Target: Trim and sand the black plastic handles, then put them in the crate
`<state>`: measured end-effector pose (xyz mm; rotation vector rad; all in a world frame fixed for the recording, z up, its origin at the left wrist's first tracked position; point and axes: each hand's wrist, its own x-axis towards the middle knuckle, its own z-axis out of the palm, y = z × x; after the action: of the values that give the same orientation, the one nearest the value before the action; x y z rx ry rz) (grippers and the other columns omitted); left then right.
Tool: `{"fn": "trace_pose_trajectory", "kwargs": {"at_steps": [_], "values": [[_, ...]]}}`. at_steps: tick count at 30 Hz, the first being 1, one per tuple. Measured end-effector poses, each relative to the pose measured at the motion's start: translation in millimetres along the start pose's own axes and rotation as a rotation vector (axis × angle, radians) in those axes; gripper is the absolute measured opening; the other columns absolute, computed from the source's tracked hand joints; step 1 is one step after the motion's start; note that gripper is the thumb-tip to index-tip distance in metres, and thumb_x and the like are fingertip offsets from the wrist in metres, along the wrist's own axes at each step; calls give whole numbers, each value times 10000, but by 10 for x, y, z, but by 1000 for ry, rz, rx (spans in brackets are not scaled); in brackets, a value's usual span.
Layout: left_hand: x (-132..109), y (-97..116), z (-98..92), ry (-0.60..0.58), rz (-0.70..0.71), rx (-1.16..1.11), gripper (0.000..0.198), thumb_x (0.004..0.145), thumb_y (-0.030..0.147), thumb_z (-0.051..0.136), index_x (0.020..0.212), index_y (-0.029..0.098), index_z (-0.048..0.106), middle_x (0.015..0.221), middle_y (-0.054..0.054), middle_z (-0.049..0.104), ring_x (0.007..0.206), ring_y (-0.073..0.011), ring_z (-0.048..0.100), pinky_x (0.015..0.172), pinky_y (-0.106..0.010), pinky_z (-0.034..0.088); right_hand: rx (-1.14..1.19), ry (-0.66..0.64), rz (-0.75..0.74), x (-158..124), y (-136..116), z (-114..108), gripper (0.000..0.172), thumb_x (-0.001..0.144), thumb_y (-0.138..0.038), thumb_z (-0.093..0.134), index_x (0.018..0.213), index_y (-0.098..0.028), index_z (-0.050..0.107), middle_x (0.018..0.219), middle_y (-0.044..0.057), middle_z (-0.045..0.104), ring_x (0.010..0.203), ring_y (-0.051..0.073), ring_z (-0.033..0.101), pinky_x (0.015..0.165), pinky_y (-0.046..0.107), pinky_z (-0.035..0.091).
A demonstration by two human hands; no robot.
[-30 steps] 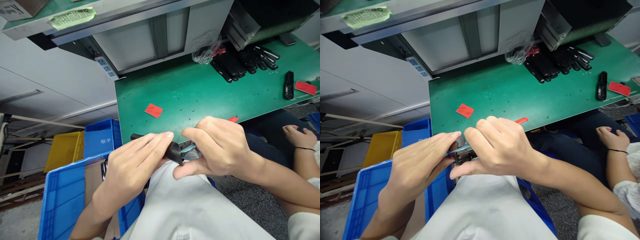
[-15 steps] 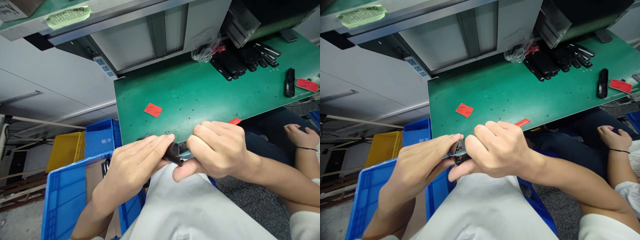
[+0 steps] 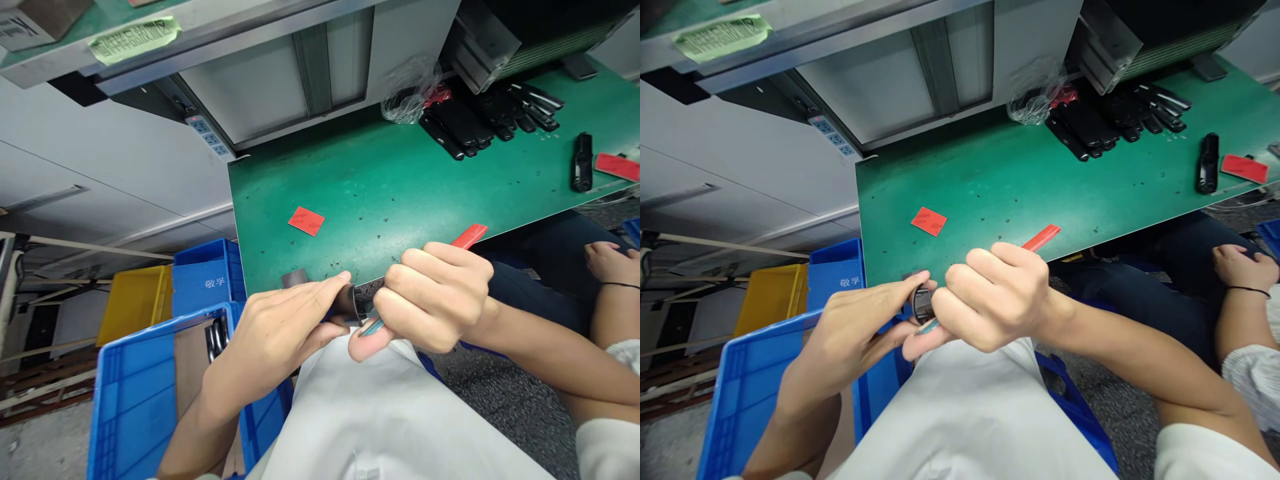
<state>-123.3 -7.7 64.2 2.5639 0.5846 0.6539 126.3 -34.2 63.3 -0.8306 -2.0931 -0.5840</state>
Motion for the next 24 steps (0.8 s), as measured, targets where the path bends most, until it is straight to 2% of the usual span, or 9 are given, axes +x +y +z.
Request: {"fn": "trace_pose_trajectory", "kwargs": {"at_steps": [3, 5, 7, 9, 12, 14, 17, 21, 24], "values": [[-60, 3, 72, -7, -134, -145, 633, 1034, 355, 653, 1600, 175, 434, 1157, -84, 742, 1007, -182, 713, 893, -270, 545, 207, -1, 221, -25, -27, -5, 520, 1027, -655, 493, 717, -237, 503, 560, -48, 403, 520, 127, 321, 482, 332, 256], [-101, 24, 150, 58, -261, -293, 639, 1030, 420, 646, 1610, 255, 434, 1157, -67, 701, 981, -181, 664, 873, -275, 532, 368, -61, 408, -36, -48, -18, 447, 1091, -561, 404, 930, -192, 599, 658, -30, 519, 557, 114, 428, 532, 291, 369], [-127, 55, 244, 127, -340, -448, 587, 1042, 478, 601, 1589, 311, 467, 1171, -61, 663, 972, -185, 629, 856, -282, 523, 495, -127, 496, -42, -58, -29, 350, 1131, -411, 358, 1070, -166, 600, 756, -9, 600, 605, 102, 488, 593, 255, 427], [-133, 84, 328, 146, -337, -525, 575, 1051, 522, 558, 1582, 313, 481, 1076, -53, 630, 887, -178, 595, 792, -284, 511, 601, -159, 493, -44, -51, -37, 299, 1129, -349, 371, 1048, -174, 599, 796, -1, 633, 623, 99, 496, 609, 247, 427], [-110, 99, 369, 86, -246, -412, 618, 1065, 525, 524, 1620, 268, 431, 909, -22, 554, 761, -157, 535, 684, -269, 464, 728, -193, 477, -45, -17, -57, 377, 1101, -501, 436, 966, -187, 595, 768, -13, 615, 597, 94, 463, 581, 252, 387], [-88, 91, 335, 41, -164, -278, 634, 1085, 458, 513, 1661, 252, 345, 951, -33, 603, 812, -164, 572, 719, -271, 475, 721, -211, 451, -50, 6, -80, 477, 1041, -637, 488, 888, -193, 575, 709, -33, 552, 576, 94, 419, 561, 263, 346], [-61, 74, 235, 23, -62, -133, 650, 1097, 389, 503, 1683, 224, 275, 1105, -73, 693, 938, -184, 622, 832, -298, 502, 580, -258, 366, -65, 27, -116, 570, 963, -743, 540, 781, -203, 540, 650, -47, 449, 571, 106, 362, 541, 286, 279], [-40, 78, 115, 17, -3, -44, 562, 1094, 392, 494, 1615, 201, 403, 1172, -92, 721, 961, -194, 645, 871, -327, 513, 473, -345, 300, -86, 19, -140, 607, 961, -759, 520, 747, -192, 559, 653, -35, 449, 576, 113, 363, 535, 291, 257], [-26, 87, 71, 14, 19, -40, 503, 1093, 387, 496, 1549, 173, 479, 1174, -101, 726, 941, -191, 643, 862, -327, 514, 429, -347, 274, -81, -1, -145, 633, 952, -773, 519, 728, -184, 577, 644, -34, 445, 577, 117, 352, 535, 290, 270]]}}
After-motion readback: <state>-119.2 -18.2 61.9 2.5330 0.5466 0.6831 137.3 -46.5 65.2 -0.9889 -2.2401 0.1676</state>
